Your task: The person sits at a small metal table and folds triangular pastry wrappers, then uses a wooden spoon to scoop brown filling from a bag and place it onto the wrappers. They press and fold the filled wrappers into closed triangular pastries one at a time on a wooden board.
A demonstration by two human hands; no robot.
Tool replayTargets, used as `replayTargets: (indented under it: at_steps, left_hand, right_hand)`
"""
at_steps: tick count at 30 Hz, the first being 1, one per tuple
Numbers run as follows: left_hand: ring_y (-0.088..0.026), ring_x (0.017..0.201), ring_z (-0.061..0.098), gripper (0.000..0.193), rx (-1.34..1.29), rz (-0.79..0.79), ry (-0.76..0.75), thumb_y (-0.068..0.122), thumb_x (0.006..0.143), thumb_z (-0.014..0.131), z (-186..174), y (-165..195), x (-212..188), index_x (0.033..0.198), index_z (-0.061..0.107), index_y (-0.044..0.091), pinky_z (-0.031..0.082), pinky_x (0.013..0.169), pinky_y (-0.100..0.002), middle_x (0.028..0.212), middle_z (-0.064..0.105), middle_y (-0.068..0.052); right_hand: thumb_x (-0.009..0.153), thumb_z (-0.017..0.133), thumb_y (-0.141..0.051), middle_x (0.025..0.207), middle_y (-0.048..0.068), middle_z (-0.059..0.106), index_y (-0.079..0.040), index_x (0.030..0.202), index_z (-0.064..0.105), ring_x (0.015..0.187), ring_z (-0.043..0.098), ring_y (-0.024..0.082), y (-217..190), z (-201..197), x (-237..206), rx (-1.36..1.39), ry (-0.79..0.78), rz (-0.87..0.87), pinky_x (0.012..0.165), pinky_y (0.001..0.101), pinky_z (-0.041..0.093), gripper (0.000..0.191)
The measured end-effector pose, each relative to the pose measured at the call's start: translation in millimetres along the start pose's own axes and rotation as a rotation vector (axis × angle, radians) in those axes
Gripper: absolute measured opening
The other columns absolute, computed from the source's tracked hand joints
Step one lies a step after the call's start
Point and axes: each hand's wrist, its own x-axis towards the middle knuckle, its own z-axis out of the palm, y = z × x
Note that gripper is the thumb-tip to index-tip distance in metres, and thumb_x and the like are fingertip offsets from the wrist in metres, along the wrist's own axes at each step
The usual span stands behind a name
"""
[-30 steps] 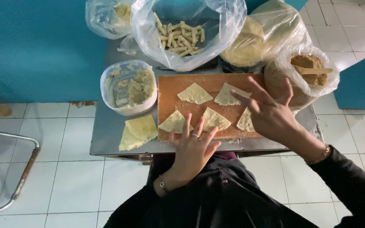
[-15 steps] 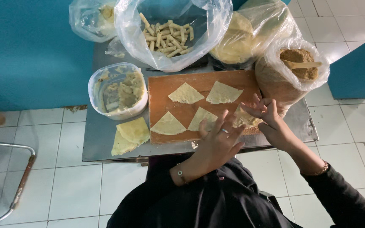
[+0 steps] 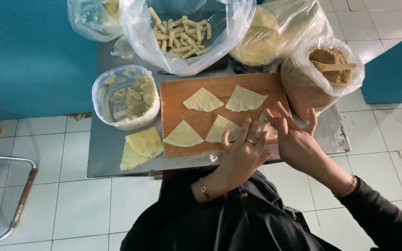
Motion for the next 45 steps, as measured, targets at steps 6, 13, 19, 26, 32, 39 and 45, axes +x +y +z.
replayTargets:
  at_steps: [6,13,19,26,32,39,45]
  left_hand:
    - [-0.029,0.149,0.039,0.059,0.029,-0.021,0.013,0.051,0.092,0.068,1,2,0,0.141,0.062,0.018,0.026,0.108,-0.066,0.150,0.056,-0.013]
    - [-0.032,0.148,0.040,0.056,-0.003,0.002,0.030,0.050,0.096,0.067,1,0,0,0.140,0.062,0.017,0.026,0.106,-0.066,0.149,0.055,-0.016]
    - [-0.029,0.148,0.041,0.058,0.032,0.002,0.041,0.051,0.097,0.067,-1,2,0,0.141,0.059,0.014,0.028,0.110,-0.062,0.152,0.054,-0.018]
    - [-0.024,0.148,0.040,0.061,0.018,0.015,0.005,0.050,0.094,0.067,-3,4,0,0.140,0.062,0.011,0.028,0.108,-0.063,0.151,0.055,-0.008]
    - [-0.025,0.148,0.039,0.059,0.043,0.015,0.034,0.049,0.093,0.068,-1,5,-2,0.139,0.062,0.013,0.027,0.108,-0.061,0.158,0.052,-0.009]
    - [-0.025,0.149,0.039,0.055,0.065,0.013,0.021,0.050,0.093,0.071,3,6,-2,0.132,0.066,0.012,0.025,0.108,-0.062,0.158,0.051,-0.010]
    - [-0.026,0.149,0.040,0.057,0.052,0.011,0.037,0.050,0.094,0.071,5,7,-3,0.135,0.065,0.012,0.025,0.108,-0.062,0.151,0.054,-0.007]
  right_hand:
    - [0.093,0.051,-0.022,0.161,0.005,0.046,-0.009,0.145,0.047,0.155,0.024,0.014,-5,-4,-3,-0.691,0.024,-0.179,0.107,0.0768,-0.001,0.054]
    - [0.100,0.052,-0.020,0.156,-0.004,0.051,-0.019,0.160,0.046,0.159,0.023,0.010,25,-14,-8,-0.655,0.106,-0.210,0.114,0.0746,-0.002,0.061]
    - [0.085,0.057,-0.003,0.154,0.000,0.056,-0.020,0.154,0.045,0.155,0.030,0.016,29,-17,-14,-0.121,0.128,-0.079,0.114,0.0756,-0.003,0.072]
    - [0.088,0.053,0.003,0.152,-0.006,0.057,-0.001,0.118,0.056,0.155,0.032,0.023,24,0,-5,0.003,0.168,-0.222,0.119,0.0714,-0.005,0.031]
    - [0.096,0.048,-0.002,0.155,-0.008,0.051,-0.012,0.130,0.060,0.156,0.031,0.018,29,0,-4,0.046,0.146,-0.261,0.122,0.0682,-0.005,0.038]
    - [0.097,0.056,-0.023,0.168,-0.009,0.036,-0.027,0.140,0.053,0.157,0.024,0.012,19,-10,2,-0.459,0.068,-0.370,0.114,0.0708,-0.011,0.043]
    - [0.092,0.054,-0.031,0.165,-0.007,0.036,-0.028,0.147,0.052,0.155,0.020,0.012,15,-14,7,-0.761,0.111,-0.359,0.110,0.0744,-0.010,0.055]
